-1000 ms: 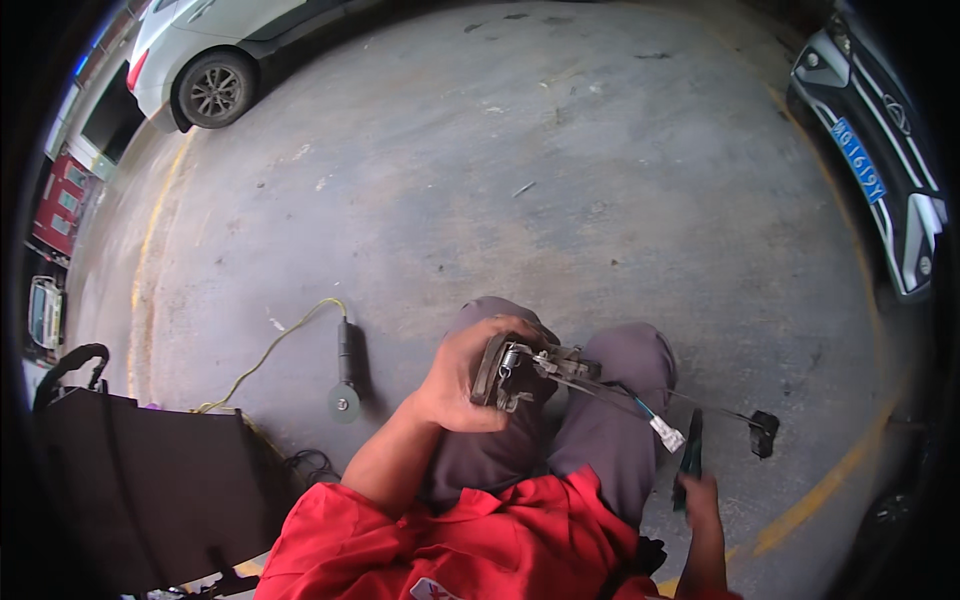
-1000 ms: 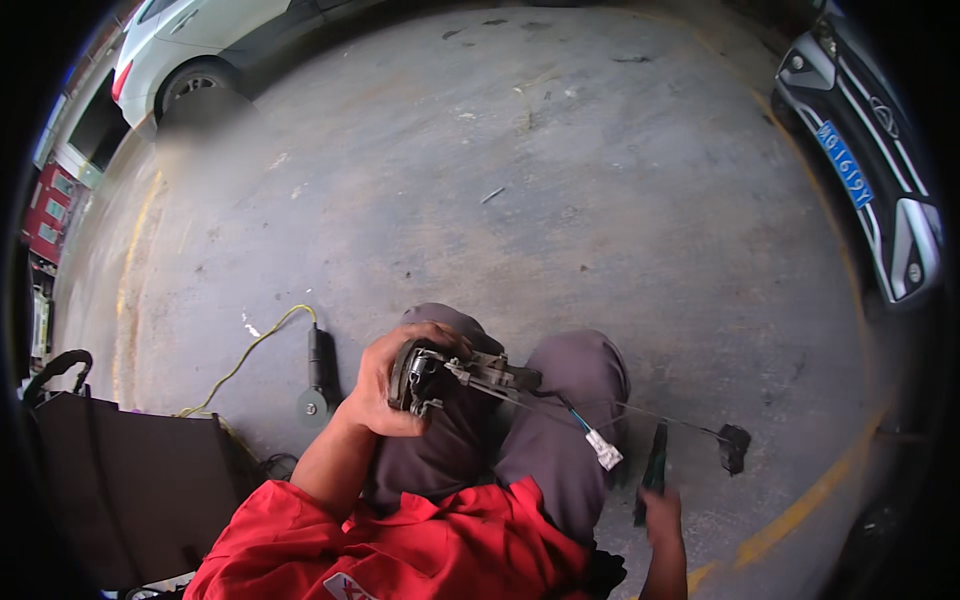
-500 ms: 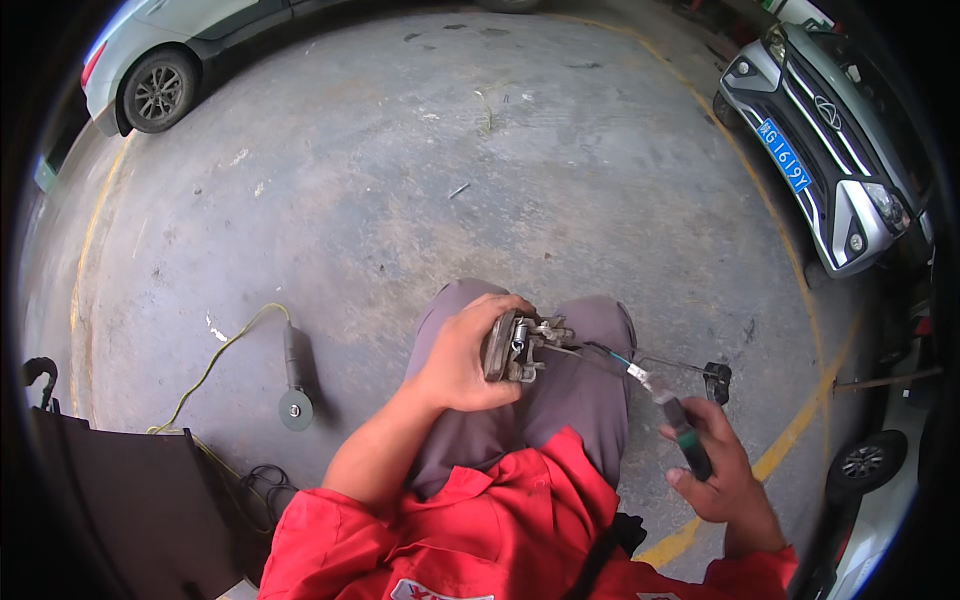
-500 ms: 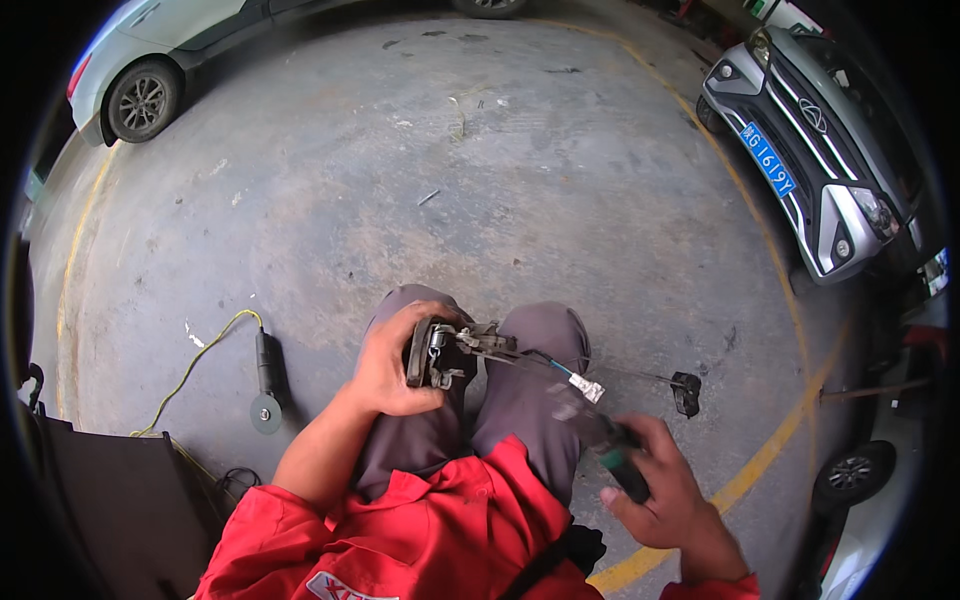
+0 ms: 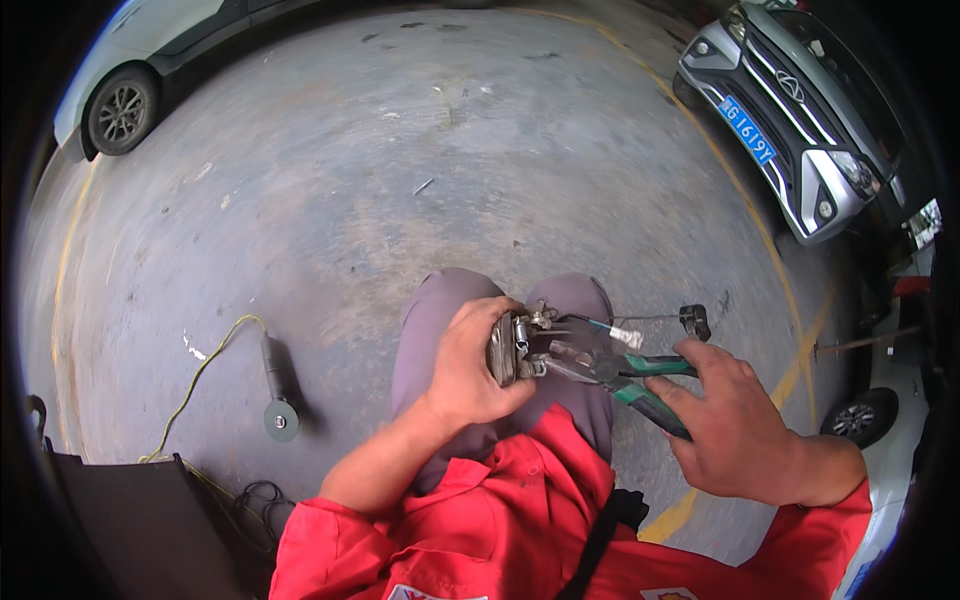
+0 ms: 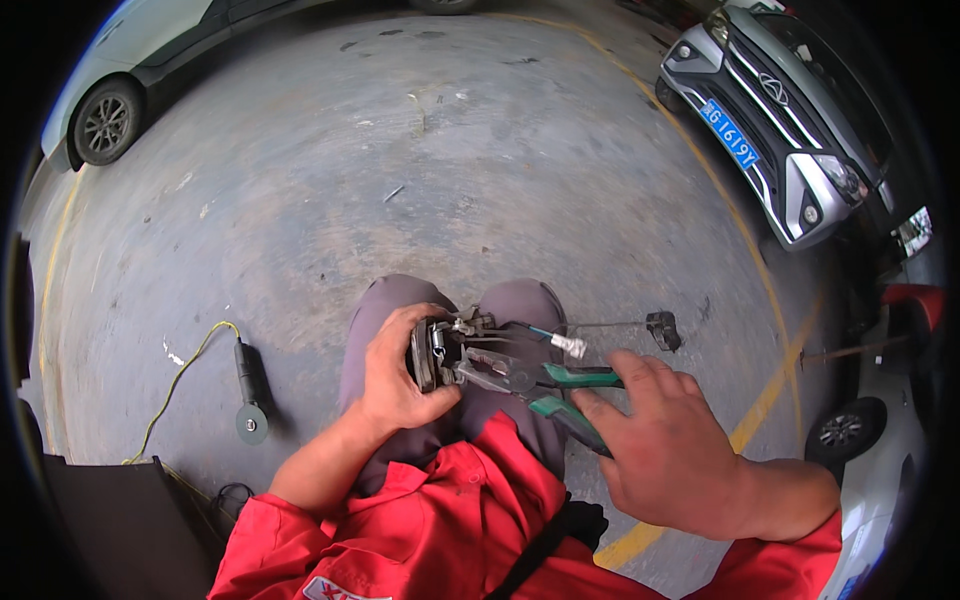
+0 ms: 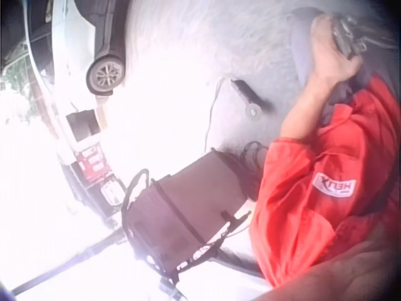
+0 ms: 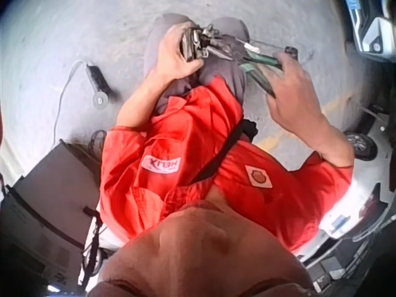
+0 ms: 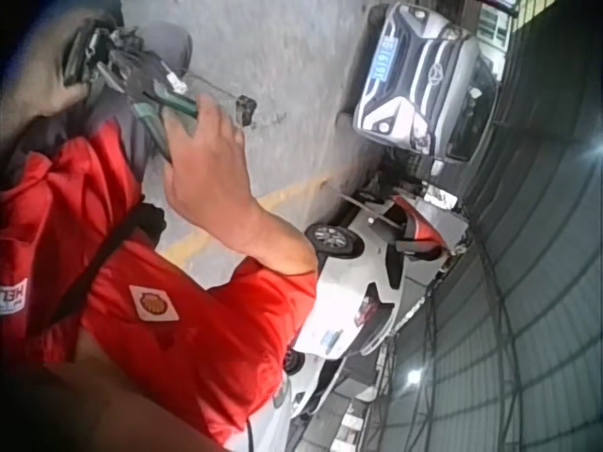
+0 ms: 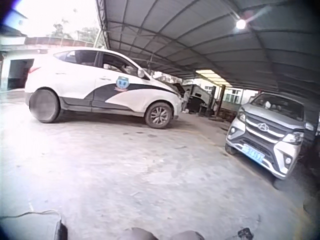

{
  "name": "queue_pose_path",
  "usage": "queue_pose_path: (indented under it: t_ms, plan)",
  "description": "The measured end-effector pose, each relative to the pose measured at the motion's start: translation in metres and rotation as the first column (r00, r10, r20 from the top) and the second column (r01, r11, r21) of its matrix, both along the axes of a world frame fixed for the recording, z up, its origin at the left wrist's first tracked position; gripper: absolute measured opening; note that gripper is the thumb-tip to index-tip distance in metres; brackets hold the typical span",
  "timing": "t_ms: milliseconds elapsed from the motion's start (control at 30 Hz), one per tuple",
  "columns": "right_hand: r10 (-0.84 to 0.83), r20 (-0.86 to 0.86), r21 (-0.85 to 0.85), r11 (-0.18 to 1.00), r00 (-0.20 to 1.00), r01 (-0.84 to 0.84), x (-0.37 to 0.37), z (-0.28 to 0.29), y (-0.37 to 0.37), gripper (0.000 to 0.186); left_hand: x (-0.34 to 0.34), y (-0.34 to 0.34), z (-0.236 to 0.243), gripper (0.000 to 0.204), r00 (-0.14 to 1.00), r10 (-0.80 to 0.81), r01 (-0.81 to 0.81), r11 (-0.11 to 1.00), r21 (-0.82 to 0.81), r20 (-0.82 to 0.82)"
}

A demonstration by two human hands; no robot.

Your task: The person sits on the floor and uses a screwdriver and pliers to disassemble and manipulate a small mechanical component. They remove parts, adjust internal pieces, and reassemble the component.

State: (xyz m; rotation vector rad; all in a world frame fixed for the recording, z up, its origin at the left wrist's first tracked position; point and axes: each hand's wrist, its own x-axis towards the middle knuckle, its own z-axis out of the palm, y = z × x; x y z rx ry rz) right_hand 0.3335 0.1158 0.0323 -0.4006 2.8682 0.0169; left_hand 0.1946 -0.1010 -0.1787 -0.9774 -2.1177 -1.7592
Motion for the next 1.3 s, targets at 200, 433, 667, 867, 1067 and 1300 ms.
queue_pose_path:
  t_ms: [200, 433, 667, 867, 1067, 1300]
  plan:
    - [0.012, -0.044, 0.154, 0.988, 0.999, -0.005, 0.017, 0.009, -0.011, 0.054, 0.020, 0.022, 0.018, 0.064, 0.994, 0.110, -0.109, 0.993, -0.055, 0.020]
    - [0.034, -0.114, 0.316, 0.949, 0.993, 0.004, 0.024, 0.016, -0.016, 0.042, 0.039, 0.040, 0.018, 0.064, 0.981, 0.186, -0.190, 0.979, -0.074, -0.050]
    - [-0.095, 0.161, 0.399, 0.917, 0.982, 0.023, 0.010, 0.051, -0.028, 0.046, 0.048, 0.050, 0.018, 0.069, 0.978, 0.203, -0.207, 0.972, -0.110, -0.049]
    - [-0.007, 0.161, 0.483, 0.872, 0.987, -0.072, -0.002, 0.072, -0.042, 0.034, 0.053, 0.050, 0.017, 0.073, 0.971, 0.215, -0.226, 0.967, -0.114, -0.101]
    - [0.018, 0.254, 0.535, 0.830, 0.967, -0.156, -0.010, 0.083, -0.054, 0.026, 0.052, 0.057, 0.018, 0.076, 0.972, 0.215, -0.224, 0.970, -0.097, -0.093]
    - [0.018, 0.248, 0.570, 0.806, 0.969, -0.161, -0.023, 0.087, -0.071, 0.024, 0.051, 0.056, 0.016, 0.073, 0.971, 0.223, -0.231, 0.969, -0.091, -0.089]
